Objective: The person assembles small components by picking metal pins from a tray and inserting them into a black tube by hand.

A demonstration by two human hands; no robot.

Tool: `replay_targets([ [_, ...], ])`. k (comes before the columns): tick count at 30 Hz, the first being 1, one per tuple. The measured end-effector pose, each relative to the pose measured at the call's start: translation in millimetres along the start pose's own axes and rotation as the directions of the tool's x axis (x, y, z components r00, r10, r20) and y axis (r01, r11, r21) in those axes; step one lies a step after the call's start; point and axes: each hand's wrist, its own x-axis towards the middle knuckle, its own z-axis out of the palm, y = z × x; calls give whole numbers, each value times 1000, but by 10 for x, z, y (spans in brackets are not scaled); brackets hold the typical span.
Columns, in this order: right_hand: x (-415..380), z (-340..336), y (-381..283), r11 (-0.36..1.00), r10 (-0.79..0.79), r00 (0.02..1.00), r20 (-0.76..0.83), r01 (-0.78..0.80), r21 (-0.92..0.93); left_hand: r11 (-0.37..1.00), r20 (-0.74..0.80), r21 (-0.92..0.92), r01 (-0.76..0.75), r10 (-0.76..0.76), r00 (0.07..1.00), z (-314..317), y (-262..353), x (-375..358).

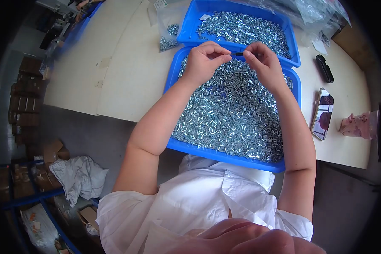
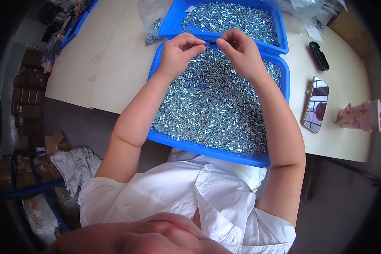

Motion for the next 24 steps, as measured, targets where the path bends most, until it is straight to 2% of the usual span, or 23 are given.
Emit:
replay_targets([
  [2,-3,67,-25,971,-85,993,-86,102,215,987,-8,150,-47,49,999,5,10,-3],
  [6,32,-71,58,994,-11,999,34,7,106,978,-15,193,-74,79,997,8,29,-5],
  [8,48,-129,12,975,213,966,145,-200,-98,977,-34,182,-109,118,992,14,34,-7],
  [9,30,-102,-2,975,213,966,144,-201,-99,977,-33,182,-110,118,992,14,36,-6],
  [11,-16,-10,-36,991,86,996,35,-89,104,980,-26,177,-90,96,995,6,40,-8],
  [12,-12,1,-12,991,86,996,36,-89,104,980,-28,178,-90,96,995,2,39,-7],
  [14,11,16,45,963,13,998,67,-31,268,983,-49,173,-65,75,996,-8,38,-4],
  [15,25,-20,57,963,14,998,67,-31,269,983,-49,174,-64,74,996,-7,39,-6],
  [17,47,-118,74,969,192,963,189,-216,116,976,-33,179,-123,131,991,6,41,-2],
  [20,32,-78,45,961,229,963,142,-247,127,975,-27,181,-125,132,991,8,30,-3],
  [21,16,-25,16,961,228,963,142,-247,127,975,-28,181,-126,133,991,7,34,-4],
  [23,-12,87,-44,949,37,999,0,-35,315,979,-49,166,-121,130,990,3,44,-4],
  [24,-2,53,-24,948,37,999,1,-35,315,979,-50,167,-120,130,990,3,45,-6],
])
